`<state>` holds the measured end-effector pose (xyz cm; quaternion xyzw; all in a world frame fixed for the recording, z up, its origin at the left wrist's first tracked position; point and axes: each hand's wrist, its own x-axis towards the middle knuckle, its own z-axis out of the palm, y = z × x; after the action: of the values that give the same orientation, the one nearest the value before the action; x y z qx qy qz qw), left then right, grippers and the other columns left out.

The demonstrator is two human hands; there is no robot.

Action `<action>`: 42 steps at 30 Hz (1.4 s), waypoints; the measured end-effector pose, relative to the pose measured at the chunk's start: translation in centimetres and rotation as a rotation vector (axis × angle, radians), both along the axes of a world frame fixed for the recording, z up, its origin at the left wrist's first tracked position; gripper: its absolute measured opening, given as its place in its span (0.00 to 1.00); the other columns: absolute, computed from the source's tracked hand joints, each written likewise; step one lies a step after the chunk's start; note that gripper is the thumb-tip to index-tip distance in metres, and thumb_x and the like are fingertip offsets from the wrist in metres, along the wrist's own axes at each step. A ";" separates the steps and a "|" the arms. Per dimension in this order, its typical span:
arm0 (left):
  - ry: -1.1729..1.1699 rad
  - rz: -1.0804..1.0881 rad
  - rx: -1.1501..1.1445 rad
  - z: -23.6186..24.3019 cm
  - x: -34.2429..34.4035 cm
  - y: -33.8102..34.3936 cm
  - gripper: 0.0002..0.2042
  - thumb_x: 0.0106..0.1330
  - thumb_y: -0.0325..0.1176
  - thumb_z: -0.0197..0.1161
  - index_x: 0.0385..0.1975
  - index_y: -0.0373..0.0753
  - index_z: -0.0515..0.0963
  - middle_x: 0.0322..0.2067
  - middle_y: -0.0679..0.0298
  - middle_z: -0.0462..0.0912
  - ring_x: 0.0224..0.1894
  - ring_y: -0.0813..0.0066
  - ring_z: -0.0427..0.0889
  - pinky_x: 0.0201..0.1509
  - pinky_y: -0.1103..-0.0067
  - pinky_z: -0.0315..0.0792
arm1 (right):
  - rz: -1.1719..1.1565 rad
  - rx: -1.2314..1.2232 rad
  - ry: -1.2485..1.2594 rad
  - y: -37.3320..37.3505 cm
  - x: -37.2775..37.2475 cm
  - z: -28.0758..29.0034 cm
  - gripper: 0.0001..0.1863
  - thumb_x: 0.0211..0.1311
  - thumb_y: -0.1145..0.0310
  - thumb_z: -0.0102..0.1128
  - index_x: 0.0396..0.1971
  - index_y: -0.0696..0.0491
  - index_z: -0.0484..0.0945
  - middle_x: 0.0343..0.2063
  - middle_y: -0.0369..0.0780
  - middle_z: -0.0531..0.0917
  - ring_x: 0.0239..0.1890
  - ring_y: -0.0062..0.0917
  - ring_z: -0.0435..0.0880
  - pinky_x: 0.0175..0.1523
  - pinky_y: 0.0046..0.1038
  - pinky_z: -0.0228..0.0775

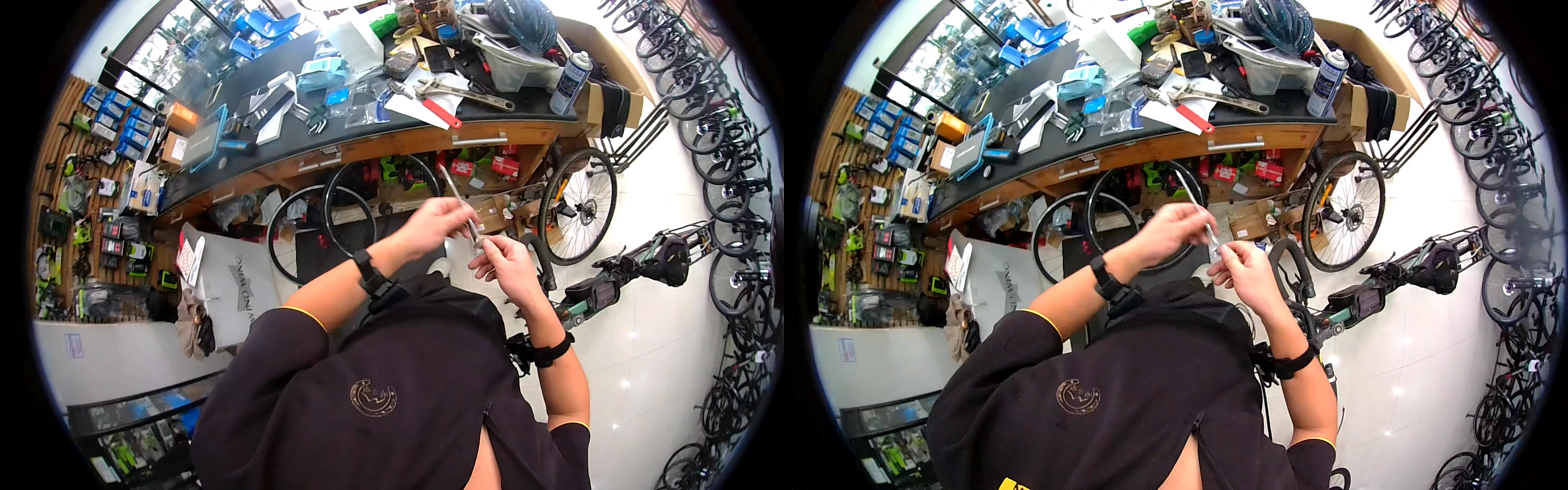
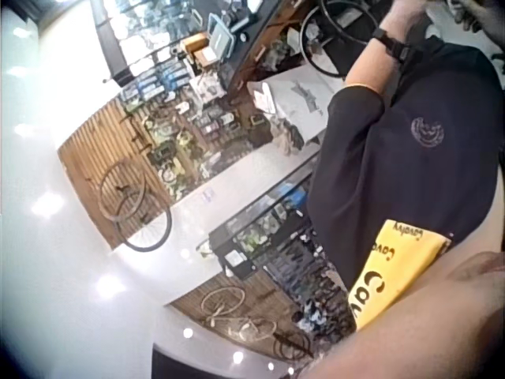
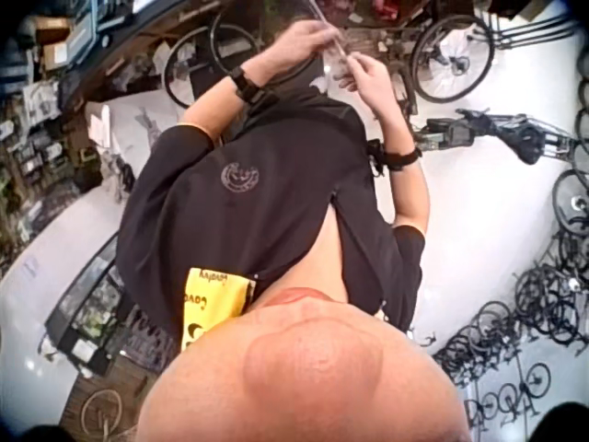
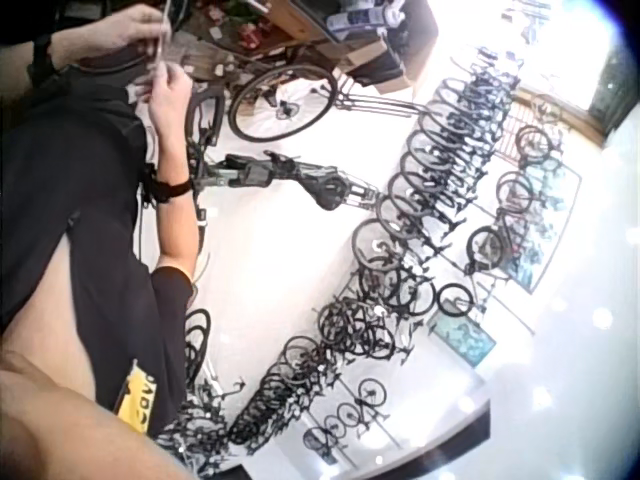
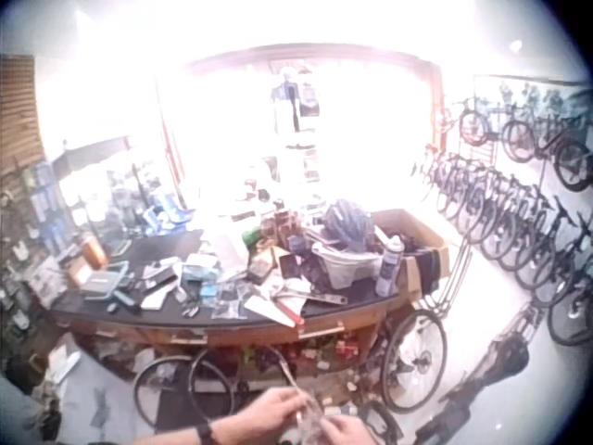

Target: The person wraps the bicycle stem with tape and cuts the excess with scissors. They then install the handlebar onto the stem and secure it with bolts.

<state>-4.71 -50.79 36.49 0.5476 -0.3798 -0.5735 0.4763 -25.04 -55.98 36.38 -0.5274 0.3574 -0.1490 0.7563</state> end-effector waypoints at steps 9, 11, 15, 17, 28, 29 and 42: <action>-0.798 0.526 0.230 -9.4 33.9 -6.8 0.09 0.59 0.32 0.65 0.25 0.30 0.81 0.21 0.60 0.84 0.24 0.72 0.83 0.33 0.73 0.77 | -0.321 -0.182 0.473 -0.7 -7.0 -4.8 0.21 0.73 0.58 0.48 0.27 0.59 0.79 0.22 0.37 0.83 0.22 0.17 0.78 0.26 0.21 0.68; -1.083 0.396 0.328 -10.1 36.4 -10.1 0.10 0.57 0.33 0.66 0.21 0.31 0.82 0.21 0.58 0.85 0.26 0.68 0.86 0.36 0.72 0.78 | -0.494 -0.121 0.528 1.0 -9.5 -6.9 0.15 0.73 0.61 0.49 0.34 0.56 0.78 0.27 0.37 0.84 0.25 0.16 0.78 0.28 0.19 0.68; -1.135 0.341 0.481 -11.1 41.4 -14.6 0.17 0.58 0.35 0.69 0.40 0.26 0.79 0.43 0.41 0.83 0.48 0.46 0.83 0.51 0.62 0.77 | -0.613 0.058 0.672 5.6 -9.5 -7.7 0.12 0.71 0.62 0.52 0.41 0.57 0.76 0.30 0.39 0.85 0.27 0.18 0.81 0.30 0.20 0.69; -1.275 0.443 0.436 -10.1 39.8 -16.5 0.24 0.59 0.37 0.69 0.50 0.29 0.71 0.46 0.42 0.81 0.50 0.44 0.82 0.53 0.61 0.76 | -0.698 0.178 0.674 8.9 -10.1 -8.2 0.12 0.71 0.63 0.52 0.43 0.57 0.75 0.30 0.39 0.85 0.27 0.19 0.81 0.30 0.21 0.70; -1.556 -0.019 0.208 -6.4 29.9 -40.2 0.40 0.65 0.64 0.50 0.61 0.30 0.64 0.56 0.43 0.77 0.60 0.48 0.76 0.62 0.58 0.69 | -1.116 0.337 0.987 25.3 -7.9 -6.7 0.27 0.72 0.51 0.49 0.25 0.61 0.82 0.19 0.41 0.83 0.19 0.23 0.80 0.28 0.27 0.72; -1.548 -0.051 0.231 -7.6 29.5 -42.1 0.42 0.65 0.66 0.48 0.61 0.28 0.66 0.58 0.42 0.74 0.62 0.46 0.74 0.64 0.56 0.66 | -1.185 0.369 0.963 27.5 -7.4 -6.6 0.24 0.72 0.53 0.51 0.29 0.61 0.81 0.21 0.40 0.83 0.20 0.22 0.79 0.27 0.25 0.71; -1.325 -0.324 0.328 -15.2 35.6 -52.5 0.31 0.66 0.57 0.48 0.50 0.29 0.75 0.50 0.44 0.75 0.53 0.48 0.71 0.49 0.54 0.66 | -1.375 0.865 0.770 45.5 5.8 -9.3 0.14 0.69 0.62 0.57 0.40 0.60 0.76 0.26 0.40 0.83 0.25 0.22 0.82 0.28 0.23 0.73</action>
<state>30.86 -103.32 21.30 0.7832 -0.5755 -0.2326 -0.0358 -19.26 -10.51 27.07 0.1206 0.8478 -0.2342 0.4603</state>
